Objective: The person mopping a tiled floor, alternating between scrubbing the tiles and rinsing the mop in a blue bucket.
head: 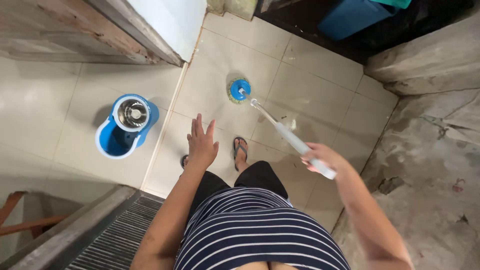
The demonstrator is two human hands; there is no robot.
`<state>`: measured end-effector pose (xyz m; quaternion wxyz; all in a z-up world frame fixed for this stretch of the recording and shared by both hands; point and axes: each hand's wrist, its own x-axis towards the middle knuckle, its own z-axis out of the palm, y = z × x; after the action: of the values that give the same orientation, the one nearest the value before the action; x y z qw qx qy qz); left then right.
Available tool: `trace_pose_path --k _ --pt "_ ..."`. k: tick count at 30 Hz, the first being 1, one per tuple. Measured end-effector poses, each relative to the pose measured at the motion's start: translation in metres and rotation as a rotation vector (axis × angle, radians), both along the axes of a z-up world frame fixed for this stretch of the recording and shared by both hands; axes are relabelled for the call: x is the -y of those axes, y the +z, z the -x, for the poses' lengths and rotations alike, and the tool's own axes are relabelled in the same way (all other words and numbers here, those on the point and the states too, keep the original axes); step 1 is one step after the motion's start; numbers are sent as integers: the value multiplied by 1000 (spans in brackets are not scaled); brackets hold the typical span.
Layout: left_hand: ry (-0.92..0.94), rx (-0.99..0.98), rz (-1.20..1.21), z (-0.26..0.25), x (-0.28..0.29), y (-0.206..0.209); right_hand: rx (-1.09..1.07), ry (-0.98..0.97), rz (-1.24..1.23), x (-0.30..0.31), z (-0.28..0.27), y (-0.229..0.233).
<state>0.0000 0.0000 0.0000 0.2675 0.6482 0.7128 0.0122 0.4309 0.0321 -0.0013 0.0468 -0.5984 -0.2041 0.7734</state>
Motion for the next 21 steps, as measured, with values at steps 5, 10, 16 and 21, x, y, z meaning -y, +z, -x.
trace_pose_path --k 5,10,16,21 --pt "-22 -5 24 -4 -7 -1 239 199 4 7 -22 109" --pt "-74 14 -7 -21 -11 -5 530 552 -72 22 6 40" --pt "-49 36 -13 -24 -18 -2 774 1030 -470 46 34 -69" --pt "-33 11 20 -14 -12 -9 847 1151 -353 -32 35 -105"
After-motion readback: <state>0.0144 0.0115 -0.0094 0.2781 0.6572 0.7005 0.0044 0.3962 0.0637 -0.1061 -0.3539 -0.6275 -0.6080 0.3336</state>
